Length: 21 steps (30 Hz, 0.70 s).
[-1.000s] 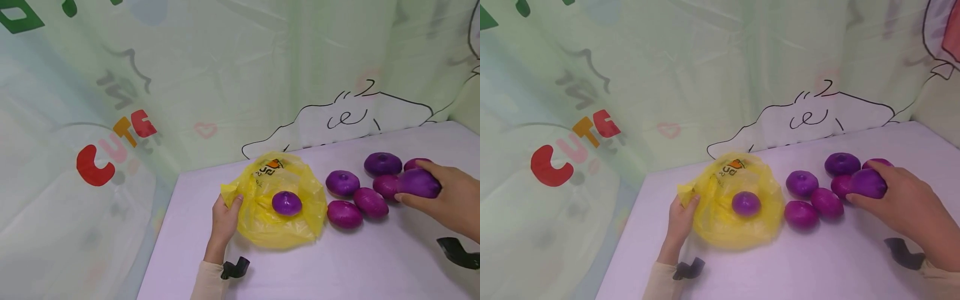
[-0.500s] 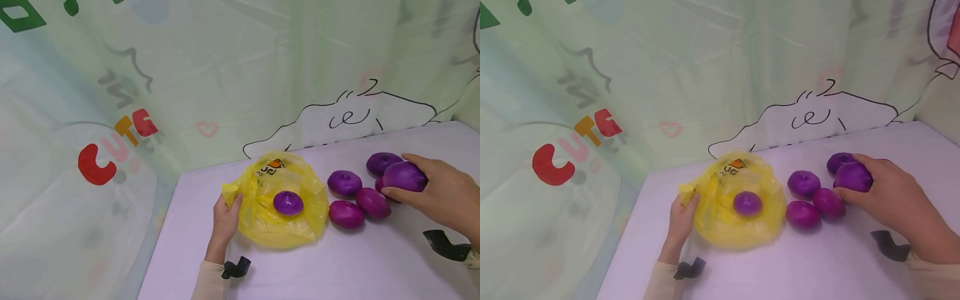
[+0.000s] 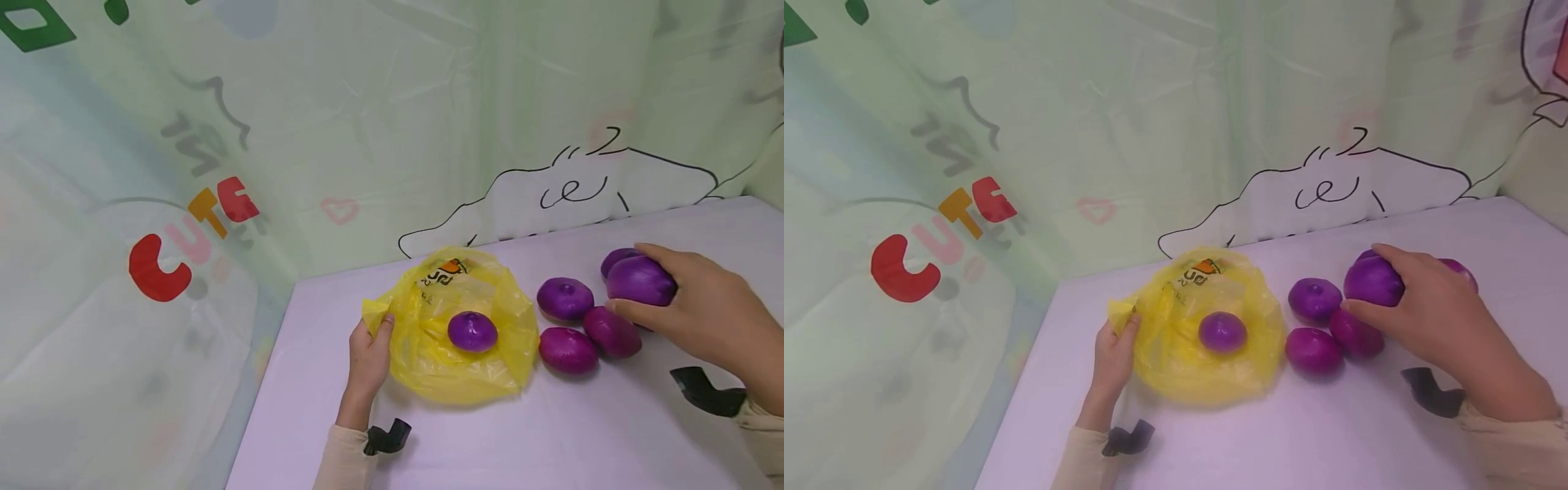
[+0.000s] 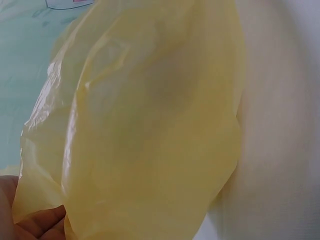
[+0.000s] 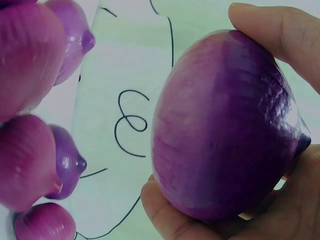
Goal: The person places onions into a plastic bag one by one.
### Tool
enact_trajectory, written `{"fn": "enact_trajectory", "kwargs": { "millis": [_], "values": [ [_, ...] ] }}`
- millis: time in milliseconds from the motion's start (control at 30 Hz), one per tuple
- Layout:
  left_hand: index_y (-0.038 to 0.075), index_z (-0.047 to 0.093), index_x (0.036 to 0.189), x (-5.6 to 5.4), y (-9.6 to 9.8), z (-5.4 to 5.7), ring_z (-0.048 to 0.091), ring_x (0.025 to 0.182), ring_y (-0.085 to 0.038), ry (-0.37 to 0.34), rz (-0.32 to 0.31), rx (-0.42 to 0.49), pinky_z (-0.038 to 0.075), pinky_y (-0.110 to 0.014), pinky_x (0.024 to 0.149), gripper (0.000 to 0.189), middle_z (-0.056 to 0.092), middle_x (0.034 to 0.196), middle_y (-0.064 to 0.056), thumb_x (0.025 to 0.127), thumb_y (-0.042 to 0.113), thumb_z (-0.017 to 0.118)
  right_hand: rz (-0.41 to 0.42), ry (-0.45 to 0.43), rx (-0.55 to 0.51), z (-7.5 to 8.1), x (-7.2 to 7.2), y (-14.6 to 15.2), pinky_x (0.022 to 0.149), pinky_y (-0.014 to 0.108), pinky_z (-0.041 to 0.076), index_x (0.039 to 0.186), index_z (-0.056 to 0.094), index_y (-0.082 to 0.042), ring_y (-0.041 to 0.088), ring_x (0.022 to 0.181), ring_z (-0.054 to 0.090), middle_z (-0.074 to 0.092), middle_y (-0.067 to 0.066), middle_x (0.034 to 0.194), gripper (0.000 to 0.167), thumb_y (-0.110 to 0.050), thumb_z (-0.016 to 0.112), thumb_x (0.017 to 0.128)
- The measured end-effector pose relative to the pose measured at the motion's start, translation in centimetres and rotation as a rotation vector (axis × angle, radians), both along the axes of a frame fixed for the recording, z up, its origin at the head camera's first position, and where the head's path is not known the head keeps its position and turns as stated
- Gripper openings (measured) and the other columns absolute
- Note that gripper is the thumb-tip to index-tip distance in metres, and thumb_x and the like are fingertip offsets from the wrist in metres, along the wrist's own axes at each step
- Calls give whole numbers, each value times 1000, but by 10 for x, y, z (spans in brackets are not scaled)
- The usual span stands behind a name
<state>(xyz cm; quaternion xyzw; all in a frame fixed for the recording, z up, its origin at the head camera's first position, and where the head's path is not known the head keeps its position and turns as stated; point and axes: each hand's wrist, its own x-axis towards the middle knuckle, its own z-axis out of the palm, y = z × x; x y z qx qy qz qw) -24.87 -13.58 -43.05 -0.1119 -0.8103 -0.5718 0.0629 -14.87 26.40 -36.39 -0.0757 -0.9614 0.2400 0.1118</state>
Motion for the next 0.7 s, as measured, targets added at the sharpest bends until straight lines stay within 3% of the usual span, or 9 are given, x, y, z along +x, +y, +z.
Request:
{"fn": "enact_trajectory", "kwargs": {
  "millis": [100, 400, 700],
  "values": [
    [4, 62, 135, 0, 0, -1, 67, 92, -19, 6, 0, -4, 59, -35, 89, 35, 71, 115, -10, 108, 25, 53, 18, 11, -13, 2, -2, -4, 81, 79, 47, 153, 38, 8, 65, 111, 44, 43, 47, 134, 99, -45, 85, 85],
    [2, 68, 128, 0, 1, 0, 68, 84, -19, 33, 35, 5, 59, -29, 81, 32, 73, 107, -11, 107, 23, 57, 56, -11, -48, 4, -11, -17, 86, 81, 43, 156, 35, 6, 64, 122, 39, 39, 46, 142, 103, -51, 83, 85],
    [2, 73, 120, -2, 1, -1, 72, 89, -24, 80, 76, 70, 62, -30, 81, 27, 76, 112, -11, 102, 20, 67, 100, -10, -81, 3, -18, -28, 90, 80, 42, 157, 36, 3, 62, 125, 41, 41, 43, 145, 104, -52, 84, 84]
  ]
}}
